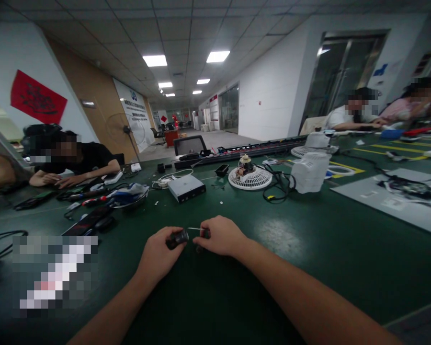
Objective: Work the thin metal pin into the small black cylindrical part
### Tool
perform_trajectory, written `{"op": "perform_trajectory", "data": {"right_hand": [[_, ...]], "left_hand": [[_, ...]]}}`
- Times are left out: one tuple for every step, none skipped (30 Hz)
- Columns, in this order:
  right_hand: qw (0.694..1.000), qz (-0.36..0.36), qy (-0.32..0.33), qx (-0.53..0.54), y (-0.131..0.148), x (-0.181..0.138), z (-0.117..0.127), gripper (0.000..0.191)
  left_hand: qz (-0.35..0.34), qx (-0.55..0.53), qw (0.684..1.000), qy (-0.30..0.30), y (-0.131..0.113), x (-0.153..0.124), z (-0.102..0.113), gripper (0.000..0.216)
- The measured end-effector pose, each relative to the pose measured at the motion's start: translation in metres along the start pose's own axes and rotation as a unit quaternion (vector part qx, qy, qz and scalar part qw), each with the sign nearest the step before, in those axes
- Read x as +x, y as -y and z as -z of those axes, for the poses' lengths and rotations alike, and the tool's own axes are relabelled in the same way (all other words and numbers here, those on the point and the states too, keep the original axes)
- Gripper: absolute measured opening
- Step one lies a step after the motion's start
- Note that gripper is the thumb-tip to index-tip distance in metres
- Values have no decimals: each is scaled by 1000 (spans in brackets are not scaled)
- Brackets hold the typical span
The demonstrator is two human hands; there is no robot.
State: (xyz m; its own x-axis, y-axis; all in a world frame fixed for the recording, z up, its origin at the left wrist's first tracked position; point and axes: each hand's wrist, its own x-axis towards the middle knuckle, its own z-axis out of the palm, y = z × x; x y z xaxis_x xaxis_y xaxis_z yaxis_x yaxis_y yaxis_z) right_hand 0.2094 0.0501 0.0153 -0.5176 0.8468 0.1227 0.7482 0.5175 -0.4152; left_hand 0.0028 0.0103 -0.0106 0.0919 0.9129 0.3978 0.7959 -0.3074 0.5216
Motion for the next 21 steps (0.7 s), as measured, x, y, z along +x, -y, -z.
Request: {"op": "perform_trajectory", "data": {"right_hand": [[1000, 2, 8, 12, 1, 0, 0, 32], [999, 7, 19, 25, 2, 0, -1, 35], [999, 14, 32, 35, 2, 0, -2, 39], [998, 19, 44, 44, 2, 0, -3, 40], [997, 21, 54, 51, 1, 0, -5, 39], [996, 20, 59, 56, 1, 0, -6, 34], [996, 17, 58, 59, 0, 0, -7, 27], [997, 14, 51, 61, -2, 0, -8, 21], [997, 13, 39, 64, -3, 1, -8, 17], [997, 14, 22, 69, -4, 1, -8, 16], [997, 17, 4, 77, -4, 2, -8, 17], [996, 21, -14, 89, -5, 3, -8, 18], [994, 28, -30, 103, -5, 4, -8, 19], [992, 39, -43, 115, -5, 4, -8, 20], [989, 54, -50, 125, -5, 5, -8, 20], [987, 70, -52, 132, -4, 5, -8, 20], [986, 85, -53, 137, -4, 5, -8, 20], [984, 97, -51, 140, -3, 5, -8, 21], [983, 103, -48, 146, -3, 5, -8, 20], [981, 103, -45, 155, -2, 5, -8, 20], [980, 98, -43, 166, -2, 5, -8, 19]], "left_hand": [[3, -4, 1000, -3, 1, 0, 0, 28], [5, -8, 1000, -4, 2, 0, -1, 28], [7, -10, 1000, -4, 2, 1, 0, 28], [8, -12, 1000, -3, 2, 1, 0, 27], [9, -12, 1000, -2, 1, 1, 0, 27], [10, -13, 1000, 0, 0, 1, 1, 26], [10, -14, 1000, 3, 0, 1, 1, 26], [11, -14, 1000, 8, -1, 1, 2, 27], [10, -13, 1000, 16, -2, 1, 2, 27], [9, -12, 1000, 24, -2, 1, 2, 28], [4, -10, 999, 31, -2, 1, 3, 28], [-3, -7, 999, 36, -3, 1, 3, 28], [-12, -6, 999, 41, -3, 1, 3, 28], [-22, -4, 999, 44, -4, 1, 3, 27], [-31, -3, 998, 47, -5, 0, 3, 26], [-38, -3, 998, 50, -6, 0, 4, 26], [-43, -2, 998, 52, -8, 0, 5, 26], [-44, -2, 998, 53, -9, 0, 6, 26], [-43, -1, 998, 52, -11, 0, 6, 27], [-40, 0, 998, 52, -12, -1, 7, 28], [-38, 0, 998, 51, -13, -1, 8, 29]]}}
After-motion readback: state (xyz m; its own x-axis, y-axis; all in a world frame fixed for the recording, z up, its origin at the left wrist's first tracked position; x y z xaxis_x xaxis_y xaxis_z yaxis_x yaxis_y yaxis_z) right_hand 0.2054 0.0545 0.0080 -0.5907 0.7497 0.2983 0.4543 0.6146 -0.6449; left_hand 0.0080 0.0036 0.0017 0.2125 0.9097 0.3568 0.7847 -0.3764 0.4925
